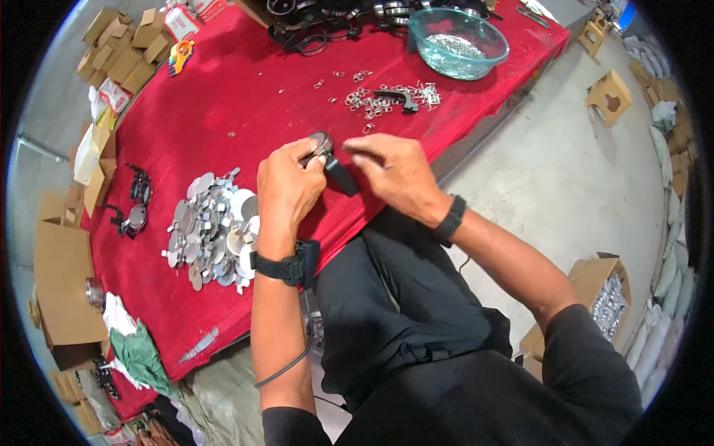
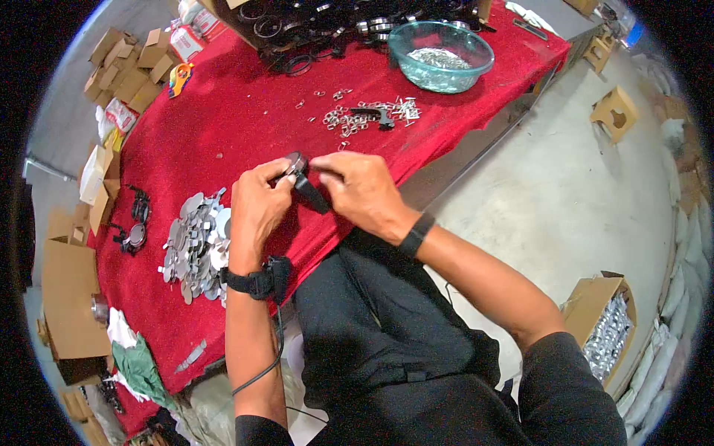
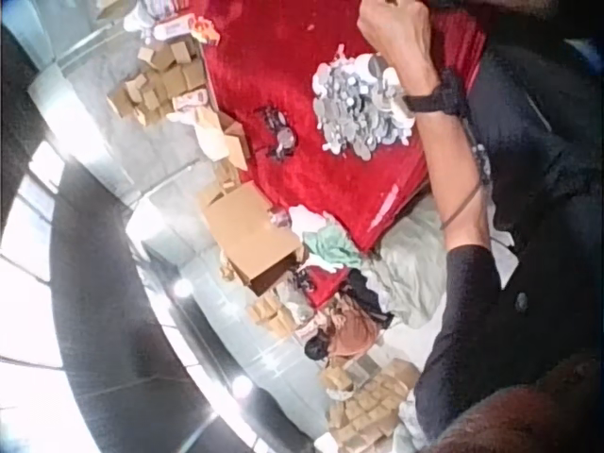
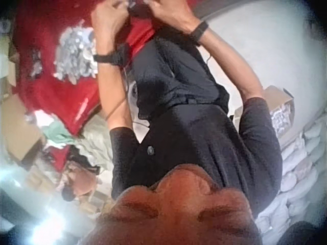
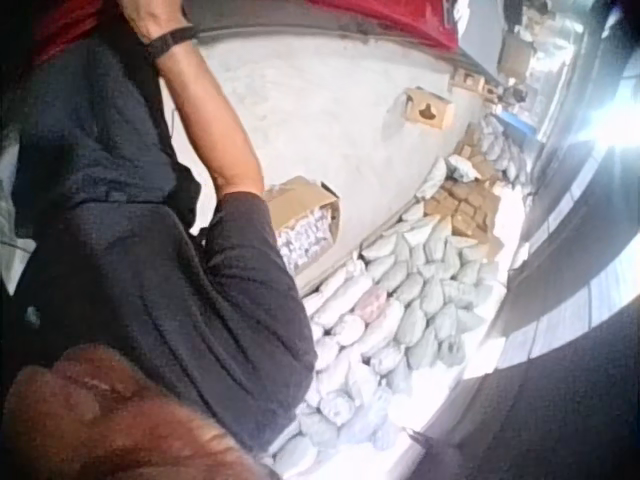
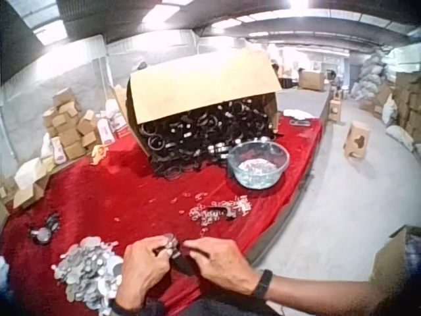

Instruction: Assembling circular metal components into black plastic housings at a factory workbench.

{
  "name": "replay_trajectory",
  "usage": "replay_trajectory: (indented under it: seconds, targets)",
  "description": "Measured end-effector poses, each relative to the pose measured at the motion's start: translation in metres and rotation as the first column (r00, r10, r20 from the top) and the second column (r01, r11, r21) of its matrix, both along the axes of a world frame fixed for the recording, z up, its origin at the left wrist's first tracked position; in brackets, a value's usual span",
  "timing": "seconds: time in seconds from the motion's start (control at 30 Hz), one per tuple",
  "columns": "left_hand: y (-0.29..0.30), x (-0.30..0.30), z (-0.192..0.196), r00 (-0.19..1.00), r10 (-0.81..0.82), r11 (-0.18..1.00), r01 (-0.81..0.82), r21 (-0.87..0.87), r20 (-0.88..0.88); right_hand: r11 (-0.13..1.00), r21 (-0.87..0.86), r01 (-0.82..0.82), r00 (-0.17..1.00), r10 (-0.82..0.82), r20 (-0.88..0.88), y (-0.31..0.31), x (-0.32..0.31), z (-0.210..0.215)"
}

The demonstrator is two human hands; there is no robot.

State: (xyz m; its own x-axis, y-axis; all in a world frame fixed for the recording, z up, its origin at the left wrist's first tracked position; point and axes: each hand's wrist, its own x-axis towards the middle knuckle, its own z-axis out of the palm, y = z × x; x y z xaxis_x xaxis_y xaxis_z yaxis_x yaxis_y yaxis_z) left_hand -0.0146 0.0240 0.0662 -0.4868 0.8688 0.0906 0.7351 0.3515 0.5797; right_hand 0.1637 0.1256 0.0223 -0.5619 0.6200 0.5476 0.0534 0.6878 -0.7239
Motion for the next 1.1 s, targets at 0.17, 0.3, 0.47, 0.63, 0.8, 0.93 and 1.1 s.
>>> replay_trajectory:
  seconds: [0.17, 0.3, 0.47, 0.63, 0.8, 0.93, 1.1]
  targets:
    - [-0.005, -0.003, -0.006, 1.0, -0.01, 0.985, 0.009, 0.17, 0.003, 0.926, 0.01, 0.379, 0.921, -0.378, 0.092, 0.101, 0.059, 0.009]
    - [0.001, -0.002, -0.012, 0.999, -0.017, 0.984, 0.022, 0.175, -0.03, 0.911, 0.247, 0.329, 0.872, -0.394, 0.29, 0.181, 0.08, -0.001]
    - [0.0, 0.004, -0.005, 0.999, 0.04, 0.99, -0.042, 0.138, 0.018, 0.853, 0.462, 0.242, 0.783, -0.453, 0.426, 0.203, 0.063, -0.008]
    - [-0.001, 0.004, -0.006, 0.999, 0.052, 0.986, -0.052, 0.156, 0.007, 0.759, 0.631, 0.16, 0.717, -0.529, 0.454, 0.197, 0.051, -0.015]
    - [-0.001, -0.005, -0.006, 0.994, 0.019, 0.993, -0.031, 0.117, 0.104, 0.719, 0.678, 0.152, 0.735, -0.541, 0.409, 0.196, 0.054, -0.018]
    - [-0.003, -0.004, -0.006, 0.997, 0.003, 0.99, -0.014, 0.143, 0.074, 0.702, 0.7, 0.129, 0.733, -0.543, 0.41, 0.201, 0.054, -0.028]
    - [0.002, 0.002, -0.007, 0.996, 0.019, 0.989, -0.031, 0.142, 0.085, 0.782, 0.594, 0.19, 0.887, -0.396, 0.238, 0.213, 0.066, -0.025]
